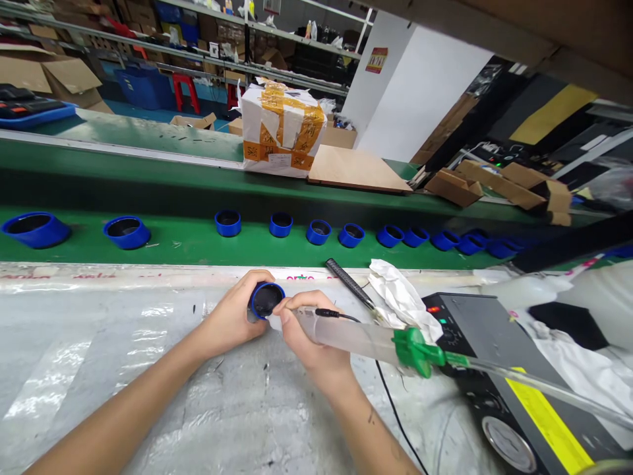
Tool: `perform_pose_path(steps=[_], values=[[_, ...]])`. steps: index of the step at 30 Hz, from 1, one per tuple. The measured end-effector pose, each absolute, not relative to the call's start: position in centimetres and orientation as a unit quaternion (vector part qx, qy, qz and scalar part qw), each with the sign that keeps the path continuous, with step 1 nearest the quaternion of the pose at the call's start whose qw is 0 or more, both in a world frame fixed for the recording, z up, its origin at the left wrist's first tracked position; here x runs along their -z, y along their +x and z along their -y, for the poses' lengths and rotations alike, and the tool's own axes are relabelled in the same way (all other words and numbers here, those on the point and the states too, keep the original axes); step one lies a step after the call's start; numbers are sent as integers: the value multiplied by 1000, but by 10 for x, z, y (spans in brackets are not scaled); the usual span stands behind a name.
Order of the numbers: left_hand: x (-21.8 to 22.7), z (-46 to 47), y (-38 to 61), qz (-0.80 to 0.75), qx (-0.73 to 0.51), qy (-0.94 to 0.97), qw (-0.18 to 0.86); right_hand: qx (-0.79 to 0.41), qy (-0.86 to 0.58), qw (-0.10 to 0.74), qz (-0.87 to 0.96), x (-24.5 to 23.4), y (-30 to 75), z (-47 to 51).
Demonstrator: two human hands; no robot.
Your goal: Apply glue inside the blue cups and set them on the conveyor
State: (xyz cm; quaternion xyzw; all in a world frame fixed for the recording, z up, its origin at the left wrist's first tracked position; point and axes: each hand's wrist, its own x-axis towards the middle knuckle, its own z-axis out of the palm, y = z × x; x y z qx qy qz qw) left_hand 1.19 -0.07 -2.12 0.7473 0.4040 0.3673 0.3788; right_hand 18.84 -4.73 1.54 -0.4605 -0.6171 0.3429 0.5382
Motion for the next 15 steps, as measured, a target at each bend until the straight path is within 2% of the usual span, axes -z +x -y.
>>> perform_pose_path(steps=[15], values=[[21, 2, 11, -400, -365, 752, 376, -323, -459, 571, 599, -19, 174, 41]])
